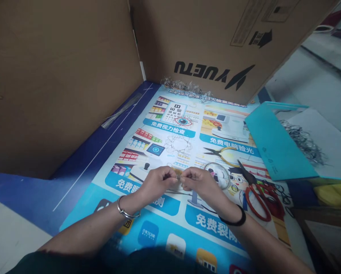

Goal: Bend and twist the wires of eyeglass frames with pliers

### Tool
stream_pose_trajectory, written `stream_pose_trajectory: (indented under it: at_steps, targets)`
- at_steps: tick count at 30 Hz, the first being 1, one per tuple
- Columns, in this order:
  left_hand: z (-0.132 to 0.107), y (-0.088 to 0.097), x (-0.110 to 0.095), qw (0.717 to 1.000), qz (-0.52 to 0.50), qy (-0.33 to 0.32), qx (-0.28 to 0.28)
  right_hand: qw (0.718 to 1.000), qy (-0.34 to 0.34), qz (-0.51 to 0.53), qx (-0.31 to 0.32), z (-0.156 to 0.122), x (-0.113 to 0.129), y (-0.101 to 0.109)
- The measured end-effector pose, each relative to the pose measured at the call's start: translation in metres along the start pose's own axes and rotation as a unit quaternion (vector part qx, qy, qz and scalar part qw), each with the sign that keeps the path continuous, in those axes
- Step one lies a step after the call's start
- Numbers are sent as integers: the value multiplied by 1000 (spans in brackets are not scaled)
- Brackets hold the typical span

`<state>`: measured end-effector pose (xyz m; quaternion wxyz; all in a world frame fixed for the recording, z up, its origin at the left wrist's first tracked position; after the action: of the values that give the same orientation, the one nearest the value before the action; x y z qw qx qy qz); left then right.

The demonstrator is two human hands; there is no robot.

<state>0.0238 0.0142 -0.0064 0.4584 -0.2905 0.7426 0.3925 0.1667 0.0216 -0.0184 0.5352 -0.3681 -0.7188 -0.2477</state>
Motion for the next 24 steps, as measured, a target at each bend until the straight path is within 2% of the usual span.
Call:
stream_pose_trajectory:
  at_steps: [5,12,24]
  targets:
    - [2,-3,6,999,-33,4,-3,999,-5,39,-2,2,-3,-1]
    - [3,-3,5,999,-53,3,-10,998,-7,59,-5,2,-2,-2]
    - [4,-7,5,995,-94,12,-7,999,10,46,-14,3,-4,-2]
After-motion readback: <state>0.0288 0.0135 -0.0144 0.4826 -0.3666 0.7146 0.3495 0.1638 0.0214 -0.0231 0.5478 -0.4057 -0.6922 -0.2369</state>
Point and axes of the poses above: each hand's wrist, its own z-axis towards the middle knuckle, its own y-axis out of the back of the hand, x = y × z, the point moved 6 cm from there along z, towards the middle knuckle, and after that the axes turned 14 degrees about x, right-handed, at the moved point
